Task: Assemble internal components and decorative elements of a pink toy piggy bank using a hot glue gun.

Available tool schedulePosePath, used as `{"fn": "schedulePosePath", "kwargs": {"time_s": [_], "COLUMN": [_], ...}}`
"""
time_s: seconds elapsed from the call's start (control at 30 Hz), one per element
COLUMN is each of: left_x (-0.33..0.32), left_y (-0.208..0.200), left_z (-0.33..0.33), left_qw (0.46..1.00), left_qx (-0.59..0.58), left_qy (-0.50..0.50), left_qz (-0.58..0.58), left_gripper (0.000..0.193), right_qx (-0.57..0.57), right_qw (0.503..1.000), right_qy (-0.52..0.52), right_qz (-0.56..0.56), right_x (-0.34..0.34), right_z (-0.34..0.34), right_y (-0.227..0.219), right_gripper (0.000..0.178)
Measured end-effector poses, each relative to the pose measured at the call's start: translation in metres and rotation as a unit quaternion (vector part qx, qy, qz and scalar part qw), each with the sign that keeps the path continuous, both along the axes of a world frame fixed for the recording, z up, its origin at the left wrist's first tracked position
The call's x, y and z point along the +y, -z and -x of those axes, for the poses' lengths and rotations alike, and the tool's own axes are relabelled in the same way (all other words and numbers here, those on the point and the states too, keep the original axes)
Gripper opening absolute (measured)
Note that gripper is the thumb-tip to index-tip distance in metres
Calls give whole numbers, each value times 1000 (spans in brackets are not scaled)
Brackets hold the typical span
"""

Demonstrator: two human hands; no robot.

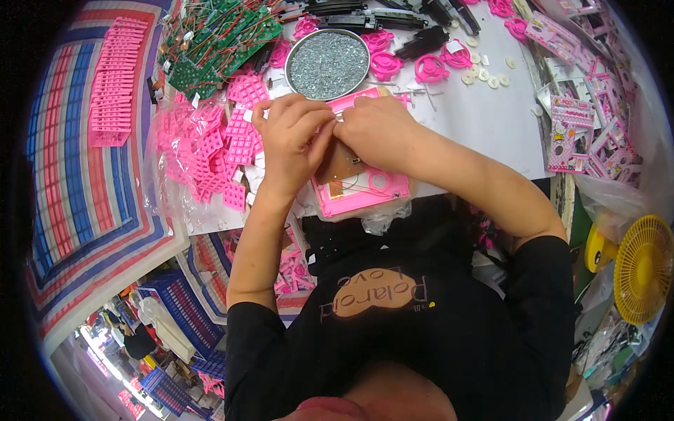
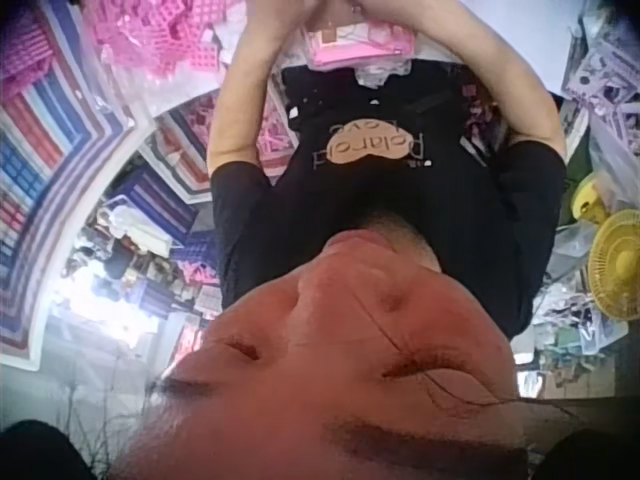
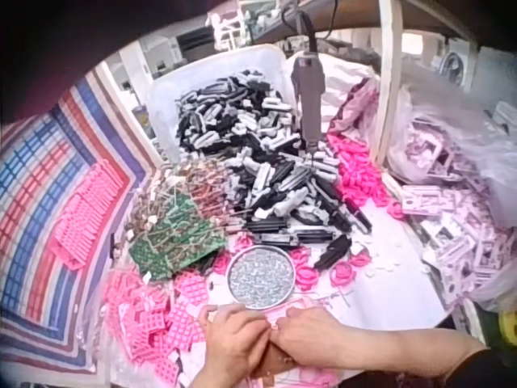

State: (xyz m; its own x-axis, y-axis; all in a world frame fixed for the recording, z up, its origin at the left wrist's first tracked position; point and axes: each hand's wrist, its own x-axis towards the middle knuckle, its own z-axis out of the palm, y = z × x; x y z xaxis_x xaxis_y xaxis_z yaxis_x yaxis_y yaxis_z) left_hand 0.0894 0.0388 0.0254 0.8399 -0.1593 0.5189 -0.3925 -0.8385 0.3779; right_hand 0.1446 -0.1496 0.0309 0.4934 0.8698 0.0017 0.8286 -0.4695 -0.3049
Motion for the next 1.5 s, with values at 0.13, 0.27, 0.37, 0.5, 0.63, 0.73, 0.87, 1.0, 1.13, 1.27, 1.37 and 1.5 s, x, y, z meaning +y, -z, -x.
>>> {"fn": "schedulePosePath", "kwargs": {"time_s": [0.13,0.27,0.37,0.5,0.63,0.73,0.87,1.0,1.13,1.27,1.37,1.5], "left_x": [1,-6,-8,-8,-13,-22,-29,-10,-3,-8,-9,-7], "left_y": [11,9,6,-3,-8,-13,-16,-11,-10,-6,-5,-4], "left_z": [2,1,-3,-11,-21,-26,-34,-36,-35,-29,-28,-27], "left_qw": [974,989,995,986,966,945,921,942,921,952,954,952], "left_qx": [159,118,100,140,170,171,241,313,377,298,291,297], "left_qy": [-49,-33,11,79,140,161,147,117,86,67,64,69], "left_qz": [153,78,-3,-31,-132,-227,-267,-44,39,-12,-2,8], "left_gripper": [5,5,5,7,4,4,8,13,15,15,15,14], "right_qx": [-63,-90,-18,-8,8,-24,-58,-22,-9,-46,-32,17], "right_qw": [978,984,996,991,983,983,985,990,985,967,963,977], "right_qy": [112,78,11,58,151,151,114,108,92,78,84,2], "right_qz": [-164,-134,-84,-122,-102,-103,-119,-87,-143,-237,-253,-212], "right_x": [-5,-9,-16,-26,-29,-29,-29,-28,-22,-19,-17,-27], "right_z": [-8,2,10,32,45,43,33,28,19,6,2,-12], "right_y": [19,17,-1,1,1,2,-5,-3,6,23,28,16], "right_gripper": [8,6,10,9,9,9,15,16,15,19,18,13]}}
